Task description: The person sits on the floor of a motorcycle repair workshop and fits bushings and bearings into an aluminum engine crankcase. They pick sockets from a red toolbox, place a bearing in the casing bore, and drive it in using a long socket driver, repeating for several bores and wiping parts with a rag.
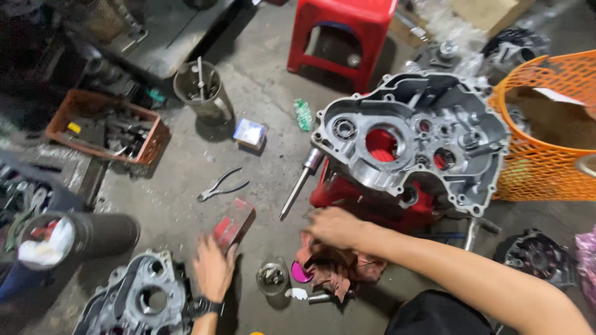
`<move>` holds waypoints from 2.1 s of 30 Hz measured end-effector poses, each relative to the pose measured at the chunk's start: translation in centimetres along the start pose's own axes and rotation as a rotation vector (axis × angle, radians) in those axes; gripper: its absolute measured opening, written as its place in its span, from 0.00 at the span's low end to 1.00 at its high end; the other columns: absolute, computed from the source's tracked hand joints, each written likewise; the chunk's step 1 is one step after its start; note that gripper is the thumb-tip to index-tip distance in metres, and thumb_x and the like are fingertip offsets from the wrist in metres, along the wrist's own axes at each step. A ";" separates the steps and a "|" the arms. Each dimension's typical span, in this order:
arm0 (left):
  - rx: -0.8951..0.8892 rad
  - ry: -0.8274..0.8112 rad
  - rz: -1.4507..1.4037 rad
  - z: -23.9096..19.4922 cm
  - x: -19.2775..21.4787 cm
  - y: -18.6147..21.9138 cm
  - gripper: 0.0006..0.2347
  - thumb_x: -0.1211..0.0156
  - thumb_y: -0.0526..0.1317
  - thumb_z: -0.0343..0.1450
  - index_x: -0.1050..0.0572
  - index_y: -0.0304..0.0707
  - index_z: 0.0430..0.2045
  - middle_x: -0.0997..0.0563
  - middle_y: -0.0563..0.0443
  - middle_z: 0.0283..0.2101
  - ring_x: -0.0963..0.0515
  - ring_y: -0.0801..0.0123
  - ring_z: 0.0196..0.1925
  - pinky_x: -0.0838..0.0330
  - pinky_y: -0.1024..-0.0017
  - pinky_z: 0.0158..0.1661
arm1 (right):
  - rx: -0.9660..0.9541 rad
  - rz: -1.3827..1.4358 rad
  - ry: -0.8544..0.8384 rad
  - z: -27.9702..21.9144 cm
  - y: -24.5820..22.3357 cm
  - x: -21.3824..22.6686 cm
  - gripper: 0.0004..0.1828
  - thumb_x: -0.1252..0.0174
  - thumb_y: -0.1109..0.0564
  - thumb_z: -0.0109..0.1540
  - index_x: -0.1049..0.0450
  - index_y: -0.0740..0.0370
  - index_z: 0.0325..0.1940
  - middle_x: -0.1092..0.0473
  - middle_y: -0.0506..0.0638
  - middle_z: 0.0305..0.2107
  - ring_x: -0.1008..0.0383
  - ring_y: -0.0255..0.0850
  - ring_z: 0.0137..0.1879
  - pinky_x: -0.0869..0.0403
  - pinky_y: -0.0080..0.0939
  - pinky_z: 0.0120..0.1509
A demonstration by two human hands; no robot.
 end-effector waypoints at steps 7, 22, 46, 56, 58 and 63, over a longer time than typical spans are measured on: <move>-0.305 0.136 -0.020 3.3 -4.3 1.1 0.36 0.37 0.50 0.67 0.44 0.30 0.68 0.39 0.31 0.71 0.38 0.37 0.70 0.41 0.34 0.59 | -0.221 0.022 -0.113 -4.5 3.0 -2.4 0.22 0.44 0.58 0.58 0.26 0.58 0.57 0.29 0.61 0.49 0.25 0.57 0.53 0.23 0.55 0.50; -0.170 0.008 -0.036 1.7 -1.1 1.8 0.36 0.34 0.43 0.66 0.45 0.36 0.69 0.40 0.33 0.69 0.35 0.39 0.68 0.39 0.36 0.59 | -0.147 -0.122 0.171 -7.6 -1.0 -9.0 0.36 0.37 0.56 0.46 0.32 0.58 0.59 0.37 0.68 0.61 0.34 0.67 0.62 0.28 0.64 0.56; -0.724 -0.066 -0.333 -11.0 11.1 22.8 0.44 0.19 0.42 0.48 0.35 0.35 0.61 0.23 0.37 0.45 0.21 0.42 0.46 0.25 0.56 0.42 | -0.679 1.224 0.706 -7.4 2.0 -8.5 0.26 0.51 0.42 0.69 0.29 0.60 0.63 0.25 0.50 0.52 0.25 0.39 0.53 0.26 0.45 0.58; -0.896 -0.106 1.165 -13.6 -1.6 31.1 0.21 0.48 0.44 0.74 0.33 0.23 0.56 0.23 0.38 0.37 0.22 0.46 0.37 0.23 0.41 0.28 | -0.894 2.512 0.791 -5.5 1.8 -20.4 0.26 0.47 0.39 0.65 0.21 0.58 0.58 0.22 0.48 0.48 0.24 0.40 0.52 0.28 0.41 0.57; -0.911 -0.030 1.113 -13.5 -1.1 30.9 0.22 0.44 0.46 0.72 0.34 0.27 0.56 0.23 0.38 0.36 0.22 0.47 0.37 0.24 0.43 0.29 | -0.814 2.576 0.814 -6.2 1.7 -19.7 0.25 0.47 0.41 0.65 0.21 0.59 0.56 0.21 0.48 0.48 0.22 0.40 0.51 0.26 0.42 0.57; -0.813 -0.409 0.787 -14.5 2.3 27.9 0.42 0.28 0.58 0.60 0.40 0.23 0.59 0.27 0.32 0.43 0.24 0.41 0.44 0.27 0.48 0.40 | -0.657 2.395 0.945 -7.0 3.0 -18.3 0.20 0.45 0.43 0.68 0.21 0.62 0.47 0.22 0.52 0.39 0.23 0.43 0.42 0.23 0.45 0.47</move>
Point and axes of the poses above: each hand's wrist, its own z-axis towards the middle knuckle, its own x-axis out of the back of the hand, y = z × x, the point moved 10 cm from there along z, towards the middle knuckle
